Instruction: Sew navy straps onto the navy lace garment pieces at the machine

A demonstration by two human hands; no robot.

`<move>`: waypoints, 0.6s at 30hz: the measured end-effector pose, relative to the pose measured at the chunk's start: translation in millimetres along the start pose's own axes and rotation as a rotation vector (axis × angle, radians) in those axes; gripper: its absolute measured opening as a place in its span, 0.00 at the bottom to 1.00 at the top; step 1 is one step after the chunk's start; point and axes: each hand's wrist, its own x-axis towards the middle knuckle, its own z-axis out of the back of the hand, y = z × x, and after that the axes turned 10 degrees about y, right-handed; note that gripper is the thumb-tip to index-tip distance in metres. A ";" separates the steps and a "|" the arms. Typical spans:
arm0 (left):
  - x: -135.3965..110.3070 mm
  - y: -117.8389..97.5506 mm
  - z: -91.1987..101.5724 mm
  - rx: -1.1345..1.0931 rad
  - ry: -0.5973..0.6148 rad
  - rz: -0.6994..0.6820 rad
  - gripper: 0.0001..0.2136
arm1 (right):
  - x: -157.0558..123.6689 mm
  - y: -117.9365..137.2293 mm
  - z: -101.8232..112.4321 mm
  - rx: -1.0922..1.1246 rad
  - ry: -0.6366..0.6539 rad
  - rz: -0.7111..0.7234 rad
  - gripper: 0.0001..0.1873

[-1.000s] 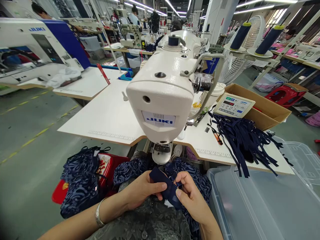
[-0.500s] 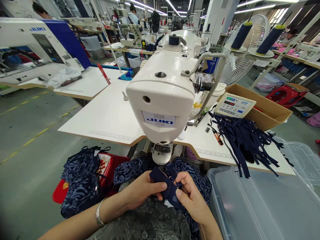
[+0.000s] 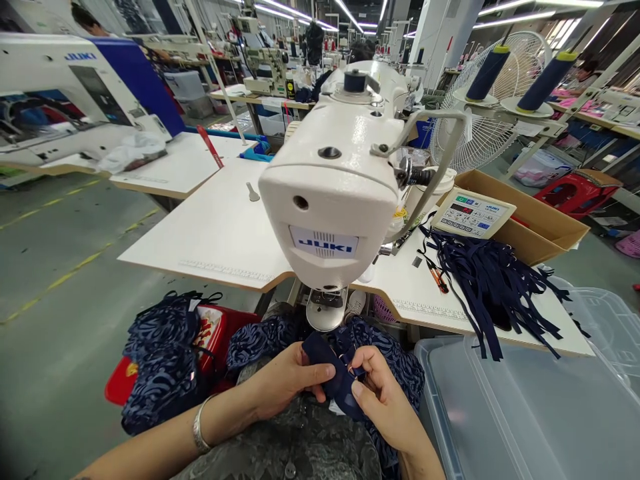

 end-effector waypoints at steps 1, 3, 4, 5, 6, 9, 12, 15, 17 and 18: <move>0.4 0.9 0.4 0.003 0.001 -0.002 0.11 | -0.3 -0.6 0.5 -0.004 -0.003 -0.001 0.16; 0.9 1.7 0.6 0.007 -0.001 -0.001 0.12 | -0.5 -2.1 1.3 -0.018 0.005 -0.001 0.16; 0.9 1.4 0.4 0.009 -0.003 -0.001 0.12 | -0.5 -2.6 1.4 -0.026 0.014 0.000 0.15; 0.8 0.8 -0.1 0.012 -0.006 -0.001 0.13 | -0.5 -2.9 1.3 -0.035 0.021 0.001 0.15; 0.6 -0.2 -0.7 0.016 -0.008 0.001 0.13 | -0.6 -2.7 1.1 -0.044 0.024 0.005 0.15; -0.4 -3.4 -2.7 0.042 -0.014 0.008 0.14 | -1.9 1.7 2.1 -0.105 0.006 0.010 0.14; -0.8 -4.5 -3.5 0.070 -0.031 0.015 0.14 | -4.5 12.1 8.4 -0.345 0.032 -0.047 0.08; 0.0 -3.3 -3.3 0.074 -0.083 -0.005 0.14 | -8.4 24.0 15.5 -0.622 0.138 -0.092 0.07; 0.8 -2.5 -3.1 0.084 -0.106 -0.015 0.14 | -15.4 29.7 14.6 -0.634 0.128 -0.059 0.09; 1.2 -2.2 -3.1 0.089 -0.106 -0.014 0.14 | -21.5 31.5 11.4 -0.559 0.116 -0.020 0.09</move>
